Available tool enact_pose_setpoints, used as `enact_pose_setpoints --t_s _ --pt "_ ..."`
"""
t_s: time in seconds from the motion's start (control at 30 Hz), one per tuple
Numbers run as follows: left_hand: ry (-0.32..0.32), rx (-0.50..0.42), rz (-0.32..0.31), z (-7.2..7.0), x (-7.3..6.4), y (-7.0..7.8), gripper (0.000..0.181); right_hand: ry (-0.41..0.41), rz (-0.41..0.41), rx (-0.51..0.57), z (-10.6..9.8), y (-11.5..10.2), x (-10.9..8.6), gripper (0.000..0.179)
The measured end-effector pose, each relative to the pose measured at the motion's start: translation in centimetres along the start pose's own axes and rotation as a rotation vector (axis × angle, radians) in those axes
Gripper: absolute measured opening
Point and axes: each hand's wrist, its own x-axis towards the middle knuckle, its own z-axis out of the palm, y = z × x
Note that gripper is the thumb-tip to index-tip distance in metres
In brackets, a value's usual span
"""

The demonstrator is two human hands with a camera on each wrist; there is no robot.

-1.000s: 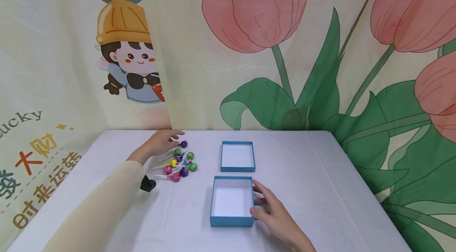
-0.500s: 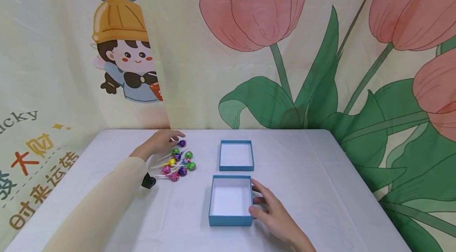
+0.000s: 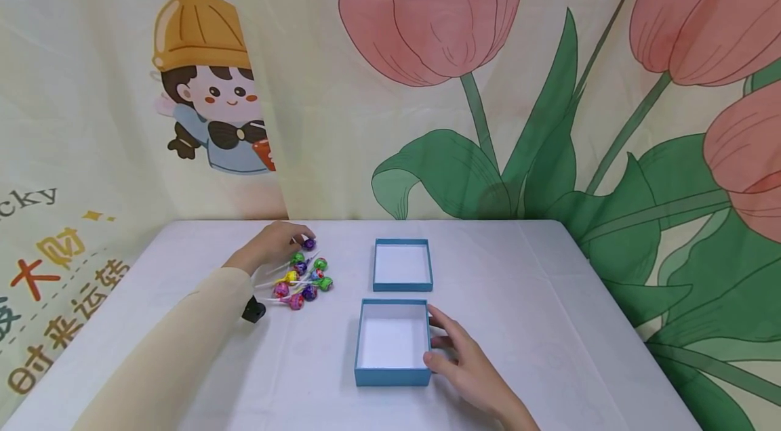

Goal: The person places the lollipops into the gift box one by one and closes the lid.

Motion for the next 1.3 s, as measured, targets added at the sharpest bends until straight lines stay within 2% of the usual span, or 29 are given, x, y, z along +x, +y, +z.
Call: enact_pose_setpoints --t_s 0.23,0.6,0.87,1.1,1.3 --pt "-0.001 -0.008 -0.023 0.1 0.0 0.1 0.027 -0.007 -0.003 0.002 0.0 0.0 0.0 0.073" --pt "0.028 -0.026 -0.022 0.0 -0.5 0.4 0.025 -0.009 -0.004 -0.006 0.1 0.1 0.0 0.073" --pt "0.107 -0.019 0.019 -0.8 -0.8 0.5 0.024 -0.014 -0.007 -0.01 0.0 0.0 -0.1 0.073" --pt "0.136 -0.026 0.042 -1.9 -1.3 2.0 0.025 -0.027 -0.021 0.004 -0.3 0.1 -0.1 0.072" --pt "0.153 -0.036 0.046 -2.2 -1.9 3.9 0.026 -0.034 -0.01 0.007 -0.5 0.3 -0.1 0.072"
